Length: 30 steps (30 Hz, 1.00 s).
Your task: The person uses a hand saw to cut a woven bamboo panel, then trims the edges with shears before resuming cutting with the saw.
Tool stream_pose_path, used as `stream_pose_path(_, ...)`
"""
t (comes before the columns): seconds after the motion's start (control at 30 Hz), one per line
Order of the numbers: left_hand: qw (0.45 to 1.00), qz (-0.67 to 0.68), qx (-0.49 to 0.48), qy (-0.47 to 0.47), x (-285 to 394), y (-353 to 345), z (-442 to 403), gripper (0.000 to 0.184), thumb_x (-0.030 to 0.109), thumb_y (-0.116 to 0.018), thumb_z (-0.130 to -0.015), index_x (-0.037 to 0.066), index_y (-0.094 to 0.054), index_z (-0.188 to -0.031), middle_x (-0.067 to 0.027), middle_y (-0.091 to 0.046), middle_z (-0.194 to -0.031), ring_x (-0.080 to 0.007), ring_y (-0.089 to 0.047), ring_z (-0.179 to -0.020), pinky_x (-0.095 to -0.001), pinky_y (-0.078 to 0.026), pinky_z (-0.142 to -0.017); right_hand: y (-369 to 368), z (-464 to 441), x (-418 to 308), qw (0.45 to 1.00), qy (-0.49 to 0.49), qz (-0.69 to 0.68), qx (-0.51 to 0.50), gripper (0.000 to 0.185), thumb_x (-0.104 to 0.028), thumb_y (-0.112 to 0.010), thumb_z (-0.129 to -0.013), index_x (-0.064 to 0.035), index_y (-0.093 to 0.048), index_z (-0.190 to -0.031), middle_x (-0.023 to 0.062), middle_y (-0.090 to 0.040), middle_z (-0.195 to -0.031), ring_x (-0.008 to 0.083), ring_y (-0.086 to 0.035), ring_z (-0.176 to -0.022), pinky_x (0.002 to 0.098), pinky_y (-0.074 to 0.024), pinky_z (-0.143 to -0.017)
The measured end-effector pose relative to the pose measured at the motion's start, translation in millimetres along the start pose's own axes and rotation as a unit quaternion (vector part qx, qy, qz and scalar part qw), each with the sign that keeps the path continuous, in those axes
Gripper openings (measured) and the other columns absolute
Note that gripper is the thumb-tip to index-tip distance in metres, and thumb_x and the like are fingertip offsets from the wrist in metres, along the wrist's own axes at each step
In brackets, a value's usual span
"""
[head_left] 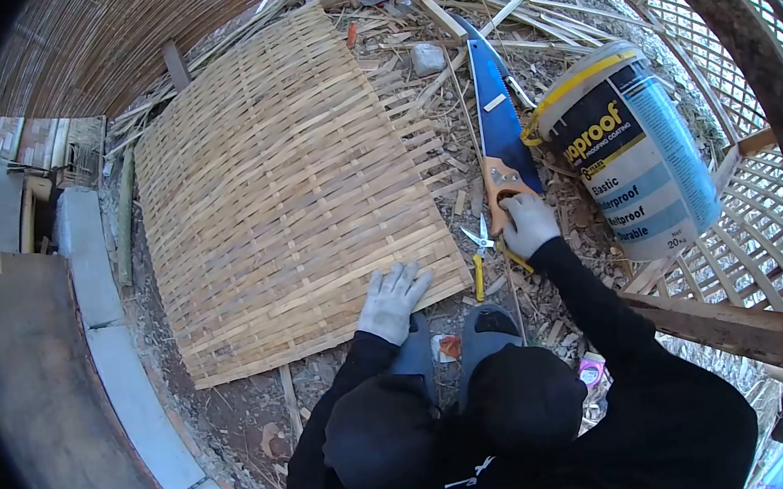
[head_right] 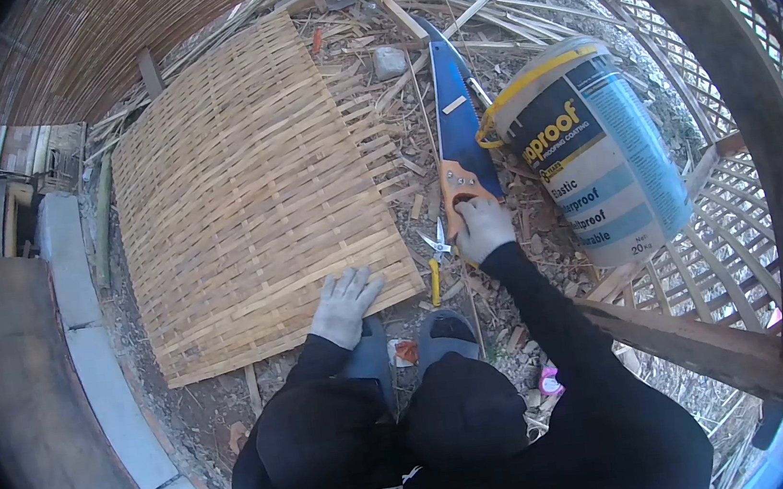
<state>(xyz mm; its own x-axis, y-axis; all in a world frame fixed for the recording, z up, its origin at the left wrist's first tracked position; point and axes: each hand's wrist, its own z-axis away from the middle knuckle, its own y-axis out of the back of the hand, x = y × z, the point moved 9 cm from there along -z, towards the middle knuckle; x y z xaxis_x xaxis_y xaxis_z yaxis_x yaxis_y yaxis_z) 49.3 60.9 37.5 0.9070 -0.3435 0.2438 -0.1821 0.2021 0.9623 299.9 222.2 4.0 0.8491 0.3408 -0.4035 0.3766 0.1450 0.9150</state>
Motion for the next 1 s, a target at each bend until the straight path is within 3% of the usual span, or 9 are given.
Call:
stream_pose_path(0.13,1.000,-0.017,0.004,0.017,4.5,-1.5,-0.7,0.074,0.003,-0.067,-0.084,0.016,-0.054,-0.156,-0.0123,-0.050,-0.162,-0.0364,-0.044,-0.153,-0.0593,-0.033,-0.127,-4.0,-14.9,4.1,0.993,0.044,-0.062,-0.095,0.036,-0.020,-0.069,-0.088,-0.0040,-0.071,-0.120,0.0230,-0.072,-0.120,0.0443,-0.068,-0.112,0.0529,-0.0549,-0.097)
stream_pose_path(0.27,0.998,-0.040,-0.042,-0.016,3.9,-7.9,-6.5,0.072,0.018,-0.067,-0.091,0.015,-0.049,-0.160,-0.0143,-0.048,-0.164,-0.0362,-0.041,-0.155,-0.0587,-0.029,-0.129,-23.9,-16.8,12.5,0.984,0.090,0.046,-0.148,0.042,-0.024,-0.073,-0.087,-0.0012,-0.065,-0.122,0.0265,-0.073,-0.116,0.0442,-0.070,-0.112,0.0528,-0.0562,-0.098)
stream_pose_path(0.3,0.999,-0.008,-0.043,-0.029,5.1,0.6,-10.1,0.070,0.019,-0.067,-0.090,0.014,-0.050,-0.158,-0.0152,-0.049,-0.163,-0.0366,-0.042,-0.154,-0.0590,-0.029,-0.128,-27.5,-20.8,15.2,0.974,0.062,0.088,-0.198,0.042,-0.026,-0.076,-0.086,-0.0013,-0.063,-0.118,0.0260,-0.075,-0.110,0.0445,-0.072,-0.108,0.0530,-0.0578,-0.094)
stream_pose_path(0.4,0.996,0.064,-0.017,-0.054,3.6,28.2,-24.5,0.067,0.021,-0.069,-0.090,0.011,-0.054,-0.154,-0.0174,-0.051,-0.160,-0.0380,-0.044,-0.151,-0.0598,-0.032,-0.126,-18.2,-21.8,10.1,0.978,0.022,0.066,-0.196,0.040,-0.027,-0.077,-0.085,-0.0018,-0.063,-0.113,0.0255,-0.075,-0.108,0.0449,-0.074,-0.103,0.0534,-0.0586,-0.091)
stream_pose_path(0.5,0.988,0.120,0.075,-0.058,-19.8,59.2,-53.1,0.060,0.022,-0.071,-0.089,0.009,-0.059,-0.146,-0.0197,-0.055,-0.156,-0.0404,-0.049,-0.145,-0.0599,-0.037,-0.120,-5.3,-12.6,-2.3,0.992,0.001,0.003,-0.127,0.038,-0.026,-0.076,-0.086,-0.0010,-0.062,-0.112,0.0272,-0.073,-0.104,0.0473,-0.071,-0.104,0.0551,-0.0567,-0.090)
stream_pose_path(0.67,0.960,0.080,0.269,-0.012,-110.4,66.2,-122.8,0.053,0.022,-0.074,-0.088,0.007,-0.065,-0.138,-0.0208,-0.062,-0.147,-0.0418,-0.053,-0.139,-0.0556,-0.041,-0.118,38.6,24.4,-20.2,0.996,-0.006,-0.059,0.062,0.029,-0.014,-0.075,-0.086,-0.0001,-0.065,-0.109,0.0259,-0.071,-0.102,0.0507,-0.067,-0.098,0.0572,-0.0542,-0.087)
stream_pose_path(0.8,0.955,0.085,0.280,0.051,-182.7,49.7,-191.5,0.053,0.024,-0.075,-0.088,0.006,-0.066,-0.138,-0.0206,-0.062,-0.148,-0.0409,-0.054,-0.139,-0.0543,-0.042,-0.118,81.1,64.6,-8.9,0.960,-0.148,-0.165,0.170,0.024,-0.008,-0.070,-0.088,-0.0007,-0.069,-0.111,0.0219,-0.070,-0.093,0.0423,-0.070,-0.086,0.0446,-0.0575,-0.081)
stream_pose_path(0.83,0.954,0.074,0.285,0.059,-194.0,48.1,-205.9,0.054,0.024,-0.075,-0.088,0.007,-0.066,-0.138,-0.0203,-0.062,-0.148,-0.0406,-0.054,-0.138,-0.0542,-0.042,-0.117,91.2,73.0,-8.8,0.940,-0.193,-0.213,0.181,0.016,-0.007,-0.069,-0.088,-0.0004,-0.069,-0.103,0.0159,-0.070,-0.088,0.0301,-0.070,-0.078,0.0372,-0.0560,-0.076)
stream_pose_path(1.0,0.955,0.036,0.271,0.112,-217.8,66.2,-255.8,0.047,0.026,-0.073,-0.091,0.008,-0.068,-0.134,-0.0168,-0.063,-0.147,-0.0387,-0.055,-0.138,-0.0513,-0.043,-0.119,132.2,107.6,-42.0,0.922,-0.196,-0.237,0.235,0.015,-0.002,-0.066,-0.085,-0.0003,-0.070,-0.099,0.0096,-0.070,-0.084,0.0205,-0.069,-0.077,0.0335,-0.0547,-0.075)
